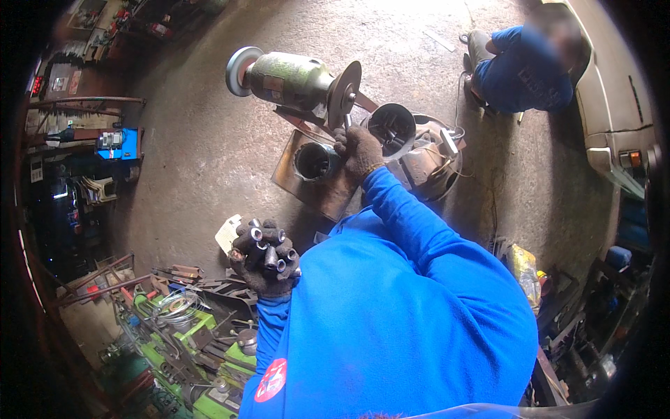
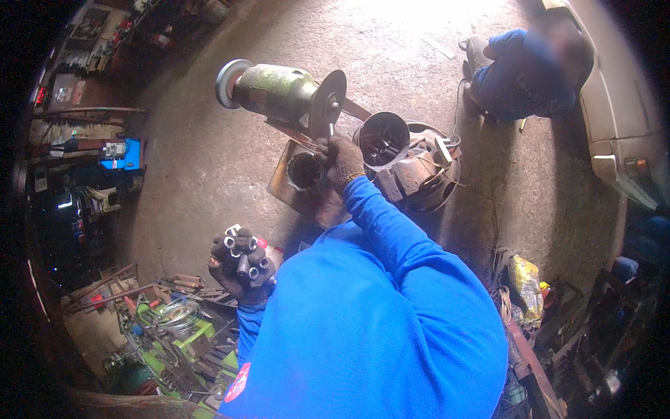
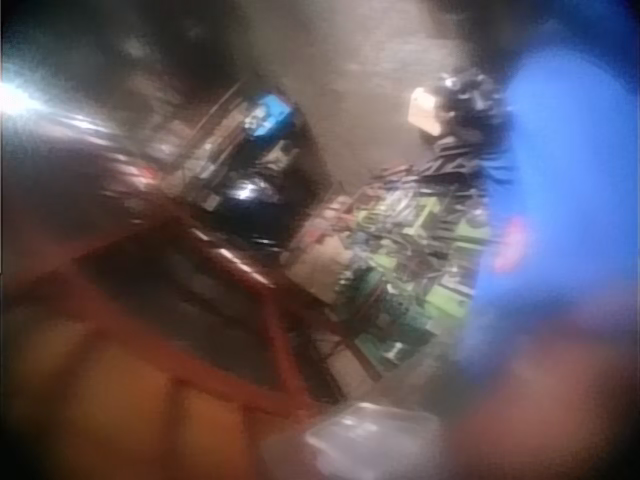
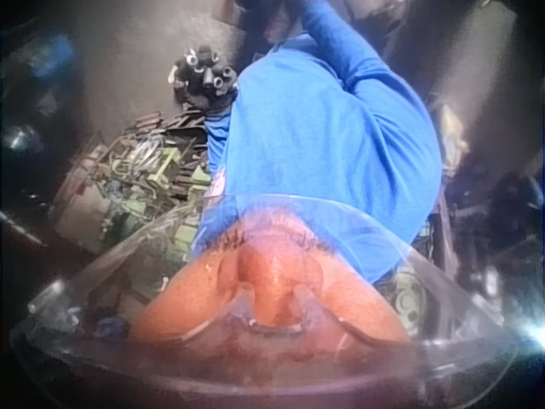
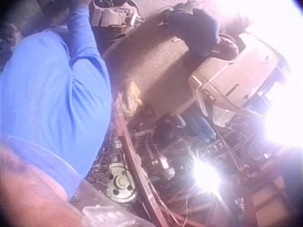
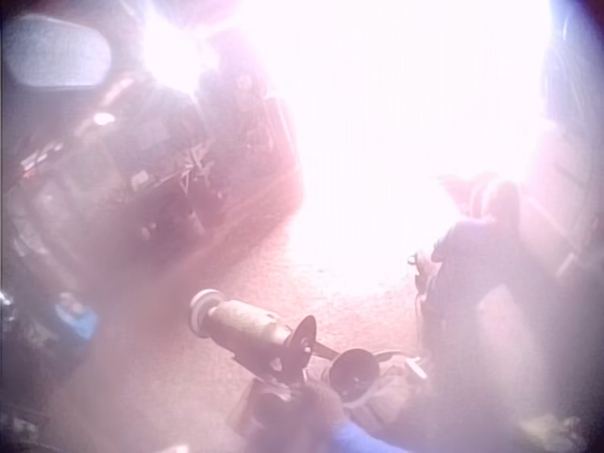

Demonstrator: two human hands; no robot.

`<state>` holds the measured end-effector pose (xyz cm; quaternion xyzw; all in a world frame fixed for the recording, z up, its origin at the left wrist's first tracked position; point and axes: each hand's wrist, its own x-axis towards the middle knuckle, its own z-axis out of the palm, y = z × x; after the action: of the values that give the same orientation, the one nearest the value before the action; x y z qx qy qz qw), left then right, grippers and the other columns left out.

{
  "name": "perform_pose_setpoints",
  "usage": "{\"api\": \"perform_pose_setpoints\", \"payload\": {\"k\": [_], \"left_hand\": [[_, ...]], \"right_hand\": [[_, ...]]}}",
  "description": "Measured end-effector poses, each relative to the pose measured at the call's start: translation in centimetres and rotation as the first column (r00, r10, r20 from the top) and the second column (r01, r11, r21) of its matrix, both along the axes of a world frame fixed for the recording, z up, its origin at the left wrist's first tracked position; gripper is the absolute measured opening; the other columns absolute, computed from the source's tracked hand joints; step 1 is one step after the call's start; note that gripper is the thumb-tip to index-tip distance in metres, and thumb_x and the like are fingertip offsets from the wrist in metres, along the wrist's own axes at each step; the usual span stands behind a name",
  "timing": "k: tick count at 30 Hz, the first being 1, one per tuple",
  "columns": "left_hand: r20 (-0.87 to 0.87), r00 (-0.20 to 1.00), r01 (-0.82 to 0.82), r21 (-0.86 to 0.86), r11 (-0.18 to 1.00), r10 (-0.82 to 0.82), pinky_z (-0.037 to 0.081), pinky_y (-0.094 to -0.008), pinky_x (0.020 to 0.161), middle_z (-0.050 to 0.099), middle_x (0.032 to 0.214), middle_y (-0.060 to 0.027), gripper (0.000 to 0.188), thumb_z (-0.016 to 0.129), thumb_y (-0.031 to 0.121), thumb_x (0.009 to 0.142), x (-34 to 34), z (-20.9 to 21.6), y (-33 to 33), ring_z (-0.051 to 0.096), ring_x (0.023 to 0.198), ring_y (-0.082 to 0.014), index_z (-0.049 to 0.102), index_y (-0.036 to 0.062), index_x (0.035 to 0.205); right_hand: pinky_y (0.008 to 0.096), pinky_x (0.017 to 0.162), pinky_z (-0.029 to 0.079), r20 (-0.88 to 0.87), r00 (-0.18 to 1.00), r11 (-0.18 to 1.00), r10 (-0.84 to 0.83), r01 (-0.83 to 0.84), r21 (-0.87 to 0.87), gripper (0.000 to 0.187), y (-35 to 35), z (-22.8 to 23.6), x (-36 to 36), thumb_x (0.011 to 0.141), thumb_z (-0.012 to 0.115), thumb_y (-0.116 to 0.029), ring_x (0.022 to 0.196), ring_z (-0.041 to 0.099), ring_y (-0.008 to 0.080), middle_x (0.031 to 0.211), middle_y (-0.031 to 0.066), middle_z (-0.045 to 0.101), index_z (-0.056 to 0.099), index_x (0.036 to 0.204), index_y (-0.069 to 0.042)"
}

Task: The person uses a bench grinder to deburr and smooth the ends of small metal tubes. They hold a bundle of tubes in one hand and grind each end against the spinning wheel, rotating the pieces to work different sides. Another person is visible in the background working near a vehicle.

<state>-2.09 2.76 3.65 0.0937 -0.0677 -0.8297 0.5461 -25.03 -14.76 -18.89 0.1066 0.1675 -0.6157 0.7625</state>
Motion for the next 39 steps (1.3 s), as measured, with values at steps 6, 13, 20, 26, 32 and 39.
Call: {"api": "perform_pose_setpoints", "payload": {"k": [6, 13, 20, 26, 32, 39], "left_hand": [[0.026, 0.996, -0.092, 0.123, 0.988, 0.089, 0.053, -0.0333, 0.057, 0.069, 0.123, -0.0025, 0.07, 0.074, 0.044, 0.096, -1.1, 1.2, 0.3, 0.059, 0.092, -0.0188, 0.05, 0.0086, 0.151], [0.06, 0.995, -0.082, 0.089, 0.993, 0.076, 0.052, -0.0336, 0.056, 0.071, 0.123, -0.0044, 0.07, 0.076, 0.044, 0.094, -1.0, 1.1, 0.2, 0.058, 0.09, -0.0187, 0.051, 0.0083, 0.15], [0.027, 0.996, -0.087, 0.105, 0.991, 0.085, 0.055, -0.0358, 0.06, 0.07, 0.128, -0.0019, 0.063, 0.077, 0.046, 0.093, -0.3, 0.0, 0.8, 0.06, 0.096, -0.0227, 0.056, 0.016, 0.145], [0.007, 0.999, -0.043, 0.051, 0.998, 0.043, 0.057, -0.0368, 0.063, 0.068, 0.134, 0.0013, 0.058, 0.074, 0.049, 0.095, -0.6, 0.2, 0.6, 0.062, 0.104, -0.0261, 0.058, 0.0204, 0.143], [0.058, 0.997, -0.063, 0.106, 0.992, 0.057, 0.051, -0.0336, 0.058, 0.072, 0.128, 0.0034, 0.056, 0.077, 0.042, 0.094, -1.2, 1.2, 0.5, 0.056, 0.085, -0.0145, 0.054, 0.0185, 0.14], [0.056, 0.993, -0.113, 0.114, 0.987, 0.108, 0.053, -0.0344, 0.058, 0.072, 0.129, 0.0024, 0.062, 0.077, 0.042, 0.093, -0.9, 1.1, 1.1, 0.058, 0.089, -0.0176, 0.052, 0.0157, 0.144]], "right_hand": [[0.031, 0.064, 0.053, -0.478, 0.857, 0.978, 0.192, -0.128, 0.164, 0.028, -1.5, -0.2, 1.1, 0.097, 0.061, -0.004, 0.072, 0.062, 0.017, 0.088, 0.0075, 0.064, 0.066, 0.124, -0.002], [0.0321, 0.062, 0.055, -0.779, 0.566, 0.952, 0.268, -0.03, 0.306, 0.038, -1.3, 5.4, 0.6, 0.09, 0.069, -0.013, 0.068, 0.067, 0.0156, 0.081, 0.0051, 0.071, 0.077, 0.127, -0.005], [0.0316, 0.063, 0.056, -0.824, 0.499, 0.951, 0.27, -0.004, 0.309, 0.043, -1.3, 5.3, 1.3, 0.09, 0.068, -0.013, 0.069, 0.068, 0.016, 0.086, 0.0069, 0.074, 0.075, 0.132, -0.003], [0.0373, 0.06, 0.057, -0.854, 0.481, 0.96, 0.2, 0.077, 0.268, 0.054, -1.1, 3.2, 2.1, 0.088, 0.069, -0.012, 0.068, 0.069, 0.0183, 0.088, 0.0093, 0.074, 0.072, 0.141, -0.008], [0.0359, 0.052, 0.043, 0.124, 0.992, 0.997, -0.037, 0.027, 0.078, 0.022, -1.8, -5.4, 1.4, 0.103, 0.057, -0.021, 0.064, 0.056, 0.019, 0.08, 0.0046, 0.056, 0.062, 0.12, -0.008], [0.0356, 0.05, 0.042, -0.407, 0.883, 0.934, 0.235, -0.088, 0.347, 0.02, -3.2, 0.9, 1.8, 0.105, 0.051, -0.022, 0.064, 0.056, 0.0192, 0.083, 0.0055, 0.056, 0.06, 0.111, -0.004]]}}
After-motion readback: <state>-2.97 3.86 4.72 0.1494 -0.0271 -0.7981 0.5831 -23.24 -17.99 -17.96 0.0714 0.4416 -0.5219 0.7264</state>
